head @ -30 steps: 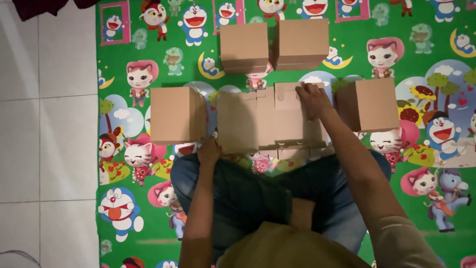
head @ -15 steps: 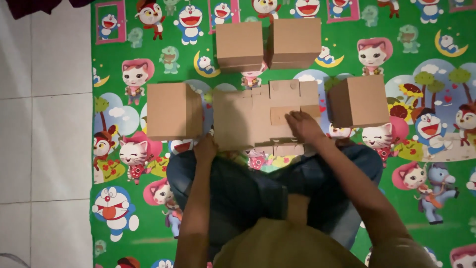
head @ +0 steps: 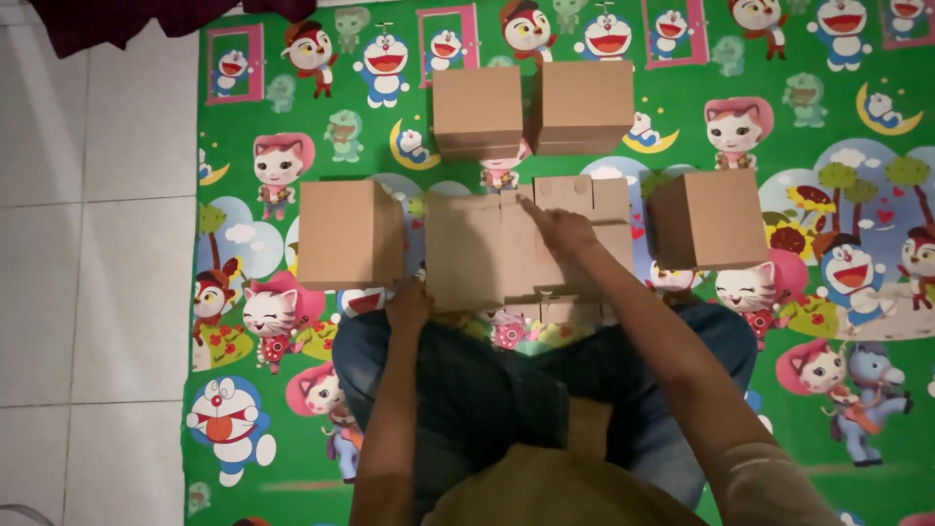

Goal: The person folds flat cardboard templates into small boxes by hand, then stacks the completed boxes.

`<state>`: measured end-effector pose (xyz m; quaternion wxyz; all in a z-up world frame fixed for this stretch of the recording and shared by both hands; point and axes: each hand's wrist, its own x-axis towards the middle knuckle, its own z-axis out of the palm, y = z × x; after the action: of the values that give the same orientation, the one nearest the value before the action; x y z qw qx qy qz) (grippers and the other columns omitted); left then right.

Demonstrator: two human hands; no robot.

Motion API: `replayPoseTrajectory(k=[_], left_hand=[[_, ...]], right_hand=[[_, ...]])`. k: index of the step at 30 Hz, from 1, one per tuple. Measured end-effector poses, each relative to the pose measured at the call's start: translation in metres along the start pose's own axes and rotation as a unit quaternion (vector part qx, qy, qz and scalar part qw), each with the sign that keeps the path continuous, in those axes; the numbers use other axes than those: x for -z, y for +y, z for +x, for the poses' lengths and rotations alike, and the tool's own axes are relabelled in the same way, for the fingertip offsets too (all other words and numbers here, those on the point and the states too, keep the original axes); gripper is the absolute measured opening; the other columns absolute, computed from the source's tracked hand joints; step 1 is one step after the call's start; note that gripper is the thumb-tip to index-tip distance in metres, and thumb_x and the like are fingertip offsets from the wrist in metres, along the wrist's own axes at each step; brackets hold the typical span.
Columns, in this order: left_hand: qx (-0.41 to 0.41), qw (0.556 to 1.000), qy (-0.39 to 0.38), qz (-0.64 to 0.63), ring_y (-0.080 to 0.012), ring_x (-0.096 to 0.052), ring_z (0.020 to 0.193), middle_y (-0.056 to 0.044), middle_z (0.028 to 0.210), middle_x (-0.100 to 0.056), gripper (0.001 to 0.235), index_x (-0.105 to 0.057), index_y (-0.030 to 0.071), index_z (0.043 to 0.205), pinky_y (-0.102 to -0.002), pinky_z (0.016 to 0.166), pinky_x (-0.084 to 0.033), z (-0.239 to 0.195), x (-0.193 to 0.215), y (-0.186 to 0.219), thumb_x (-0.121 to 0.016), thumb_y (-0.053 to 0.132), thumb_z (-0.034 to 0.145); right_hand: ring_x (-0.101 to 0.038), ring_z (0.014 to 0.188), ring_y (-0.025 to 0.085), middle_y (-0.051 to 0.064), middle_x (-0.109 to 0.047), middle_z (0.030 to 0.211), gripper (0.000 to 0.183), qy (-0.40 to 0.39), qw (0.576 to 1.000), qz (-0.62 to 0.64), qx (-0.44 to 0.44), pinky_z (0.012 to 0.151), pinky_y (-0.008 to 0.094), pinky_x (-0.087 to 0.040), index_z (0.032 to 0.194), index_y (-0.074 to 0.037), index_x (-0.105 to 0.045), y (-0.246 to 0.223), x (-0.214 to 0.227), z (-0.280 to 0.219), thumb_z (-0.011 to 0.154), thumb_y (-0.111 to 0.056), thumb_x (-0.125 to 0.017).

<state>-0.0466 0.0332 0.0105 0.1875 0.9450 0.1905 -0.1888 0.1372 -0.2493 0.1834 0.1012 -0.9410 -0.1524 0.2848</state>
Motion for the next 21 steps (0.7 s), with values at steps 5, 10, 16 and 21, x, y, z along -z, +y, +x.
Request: replayPoseTrajectory(k=[5,10,16,21], left_hand=[[0.010,1.000,-0.003,-0.018,-0.0388,-0.059,0.128,-0.014,0.113,-0.071,0.025,-0.062,0.010,0.113,-0.065,0.104,-0.041,0.000,0.008,0.010,-0.062,0.029,0.096],[0.009,1.000,-0.004,0.008,-0.0360,-0.062,0.127,-0.012,0.114,-0.073,0.024,-0.062,0.011,0.111,-0.064,0.106,-0.042,0.000,0.013,0.004,-0.065,0.029,0.095],[-0.012,1.000,0.024,-0.016,-0.0360,-0.069,0.115,-0.013,0.104,-0.075,0.021,-0.064,0.010,0.108,-0.061,0.102,-0.045,-0.001,0.012,0.006,-0.066,0.024,0.093],[-0.009,0.999,0.048,-0.012,-0.0332,-0.071,0.109,-0.010,0.098,-0.076,0.020,-0.065,0.010,0.105,-0.058,0.100,-0.047,0.003,0.003,0.002,-0.069,0.024,0.091]], right_hand=[[-0.076,0.095,0.032,0.009,-0.074,0.110,0.077,0.145,0.965,-0.179,0.123,0.078,0.051,-0.061,0.155,-0.046,-0.025,0.053,-0.073,0.089,0.096,-0.005,-0.051],[-0.057,0.131,0.037,0.016,-0.054,0.144,0.083,0.153,0.951,-0.163,0.213,0.097,0.052,-0.053,0.152,-0.036,-0.035,0.067,-0.071,0.100,0.082,-0.006,-0.070],[-0.063,0.117,0.043,0.025,-0.066,0.126,0.033,0.266,0.870,-0.153,0.385,0.100,0.054,-0.050,0.126,-0.004,-0.057,0.090,-0.095,0.082,0.093,-0.003,-0.061],[-0.058,0.134,0.035,0.016,-0.062,0.143,0.054,0.177,0.885,-0.223,0.369,0.116,0.046,-0.044,0.144,-0.011,-0.055,0.070,-0.073,0.019,0.091,-0.006,-0.067]])
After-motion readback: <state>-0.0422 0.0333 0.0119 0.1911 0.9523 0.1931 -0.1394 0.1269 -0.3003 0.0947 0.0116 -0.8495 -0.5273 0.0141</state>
